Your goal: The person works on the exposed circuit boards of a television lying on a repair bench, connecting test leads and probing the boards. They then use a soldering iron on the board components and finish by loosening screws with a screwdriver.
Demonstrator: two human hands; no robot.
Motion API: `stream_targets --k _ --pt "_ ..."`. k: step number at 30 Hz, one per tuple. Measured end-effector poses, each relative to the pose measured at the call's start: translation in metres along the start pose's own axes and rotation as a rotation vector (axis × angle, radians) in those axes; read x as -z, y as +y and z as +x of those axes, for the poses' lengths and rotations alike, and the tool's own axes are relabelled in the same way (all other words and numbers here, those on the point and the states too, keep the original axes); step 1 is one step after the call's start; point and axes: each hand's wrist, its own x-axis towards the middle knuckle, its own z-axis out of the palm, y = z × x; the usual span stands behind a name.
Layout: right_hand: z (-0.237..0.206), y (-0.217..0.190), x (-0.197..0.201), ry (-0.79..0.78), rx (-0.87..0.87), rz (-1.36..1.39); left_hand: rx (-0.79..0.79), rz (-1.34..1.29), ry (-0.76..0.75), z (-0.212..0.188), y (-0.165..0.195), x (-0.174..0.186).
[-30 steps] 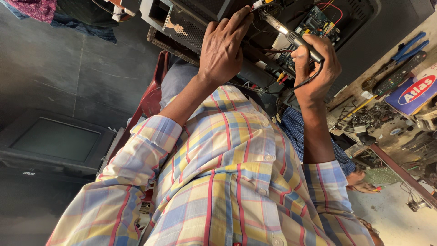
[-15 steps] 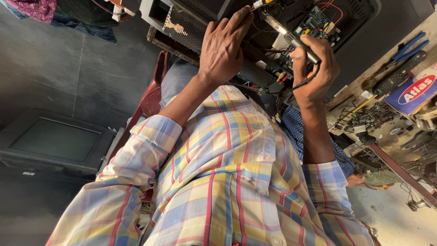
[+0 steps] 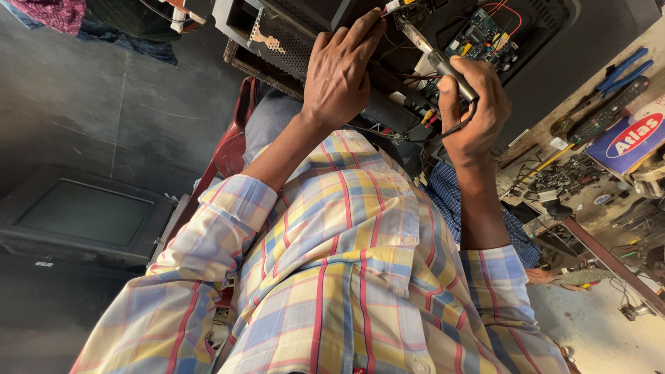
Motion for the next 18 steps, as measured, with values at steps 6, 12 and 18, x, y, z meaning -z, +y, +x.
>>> stream_targets --k 6,12,18 --pt "-0.0001 -0.0010 -0.0007 -0.003 -0.009 -0.006 -0.018 0.013 0.013 -0.0016 -0.0014 -0.0025" --pt "-0.0012 -0.0016 -0.0001 -0.021 -0.022 -0.016 -0.023 0.010 0.027 -0.0022 -0.0020 -0.0036" --pt "-0.0034 0.0010 -0.0017 -0.022 0.016 -0.035 -0.012 0.000 0.009 -0.0016 -0.0011 -0.0015"
